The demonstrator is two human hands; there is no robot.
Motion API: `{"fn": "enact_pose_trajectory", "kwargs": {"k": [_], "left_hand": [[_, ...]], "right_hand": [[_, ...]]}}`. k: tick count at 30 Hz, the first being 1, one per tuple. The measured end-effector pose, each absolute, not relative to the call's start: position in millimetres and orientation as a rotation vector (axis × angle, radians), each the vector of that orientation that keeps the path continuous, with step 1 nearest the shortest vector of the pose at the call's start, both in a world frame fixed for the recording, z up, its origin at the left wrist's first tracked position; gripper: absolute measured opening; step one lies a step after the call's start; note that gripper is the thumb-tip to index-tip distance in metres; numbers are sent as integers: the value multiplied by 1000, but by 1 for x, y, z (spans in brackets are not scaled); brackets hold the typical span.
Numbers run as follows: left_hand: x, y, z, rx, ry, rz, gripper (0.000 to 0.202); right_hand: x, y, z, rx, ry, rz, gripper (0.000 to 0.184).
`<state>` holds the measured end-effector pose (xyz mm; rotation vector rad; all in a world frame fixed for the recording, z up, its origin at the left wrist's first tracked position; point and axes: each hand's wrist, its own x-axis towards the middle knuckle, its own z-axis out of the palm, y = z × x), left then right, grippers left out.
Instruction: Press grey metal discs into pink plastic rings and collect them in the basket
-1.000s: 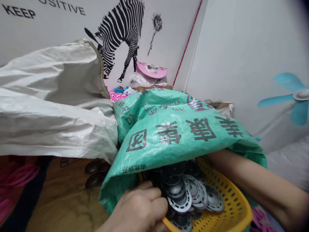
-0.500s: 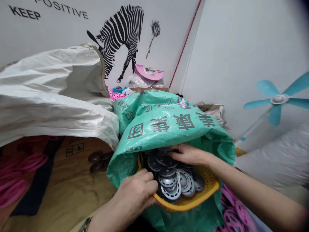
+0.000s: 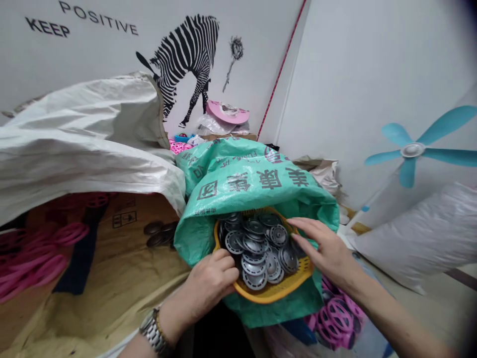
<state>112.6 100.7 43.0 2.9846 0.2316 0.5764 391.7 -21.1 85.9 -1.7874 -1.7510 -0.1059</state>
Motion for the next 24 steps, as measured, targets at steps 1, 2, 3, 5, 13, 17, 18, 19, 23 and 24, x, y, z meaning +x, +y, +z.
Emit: {"fn": "enact_pose_trajectory", "kwargs": {"k": [1, 2, 3, 5, 13, 17, 18, 19, 23, 24], "left_hand": [[112, 100, 41, 3004, 219, 597, 31], [112, 100, 39, 3020, 211, 609, 31], [112, 99, 38, 3032, 209, 616, 31], [112, 96, 36, 3047, 214, 612, 29], [113, 84, 34, 3164, 92, 599, 23], [114, 92, 41, 3123, 171, 540, 25], [114, 93, 42, 3107, 185, 547, 26], [113, 93, 43, 3092, 199, 556, 26], [109, 87, 48, 3050, 189, 582, 29], [108, 86, 50, 3046, 170, 577, 29]], "right_hand": [[401, -23, 79, -1860, -1655, -77, 38], [409, -24, 71, -1939, -1573, -6, 41], [417, -25, 62, -2010, -1505, 103, 45], [426, -25, 46, -2073, -1408, 339, 54], [419, -28, 4, -1937, -1149, 510, 73], [413, -31, 6, -1880, -1077, 589, 69], [413, -32, 7, -1861, -1061, 611, 67], [413, -33, 8, -1840, -1047, 644, 65], [421, -41, 2, -1810, -1025, 710, 64], [425, -43, -1, -1834, -1040, 661, 63]]}}
